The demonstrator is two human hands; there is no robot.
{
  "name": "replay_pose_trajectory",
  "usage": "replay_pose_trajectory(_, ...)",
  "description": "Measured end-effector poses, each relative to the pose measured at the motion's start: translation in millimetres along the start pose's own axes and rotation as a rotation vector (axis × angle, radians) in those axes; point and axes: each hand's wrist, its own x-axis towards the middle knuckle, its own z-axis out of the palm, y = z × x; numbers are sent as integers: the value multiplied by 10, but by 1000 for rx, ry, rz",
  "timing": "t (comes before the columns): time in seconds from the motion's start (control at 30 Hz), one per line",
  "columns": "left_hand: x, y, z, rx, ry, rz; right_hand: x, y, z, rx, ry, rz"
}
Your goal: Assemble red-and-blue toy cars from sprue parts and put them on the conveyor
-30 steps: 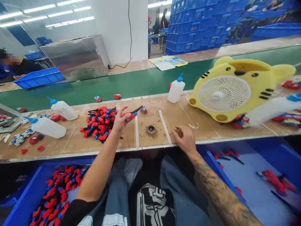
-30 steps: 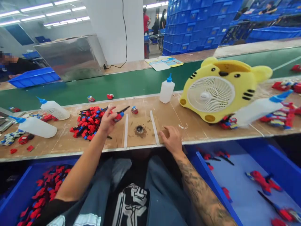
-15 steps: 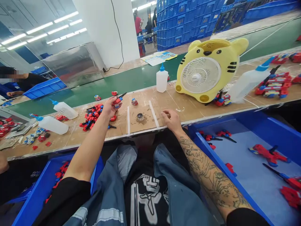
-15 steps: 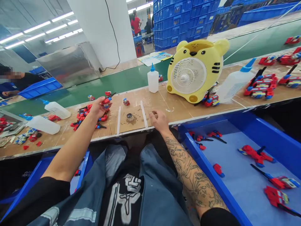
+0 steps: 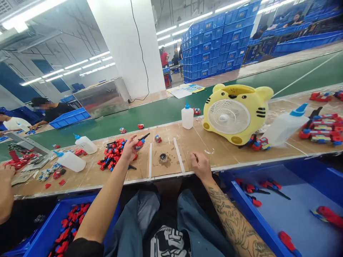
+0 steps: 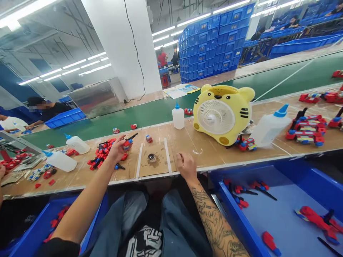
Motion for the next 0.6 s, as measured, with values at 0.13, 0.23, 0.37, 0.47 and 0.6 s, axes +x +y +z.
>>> replay_pose_trajectory(0.13, -24, 4, -30, 10, 10, 23, 14, -13, 11, -12, -14, -6)
replay_pose_trajectory(0.23, -35, -13, -29, 24, 15, 24, 17, -11, 19, -11, -25, -15)
replay_pose_trajectory(0.37, -69, -40, -28, 13, 30, 5, 22, 13, 40, -20, -39, -13)
replay_pose_trajectory(0.47, -136, -65, -36, -8, 39, -20, 27, 31, 50, -29, -45, -3)
replay_pose_trajectory(0.6, -288, -118, -75, -38, 50, -32, 21, 54, 62, -39, -37, -3)
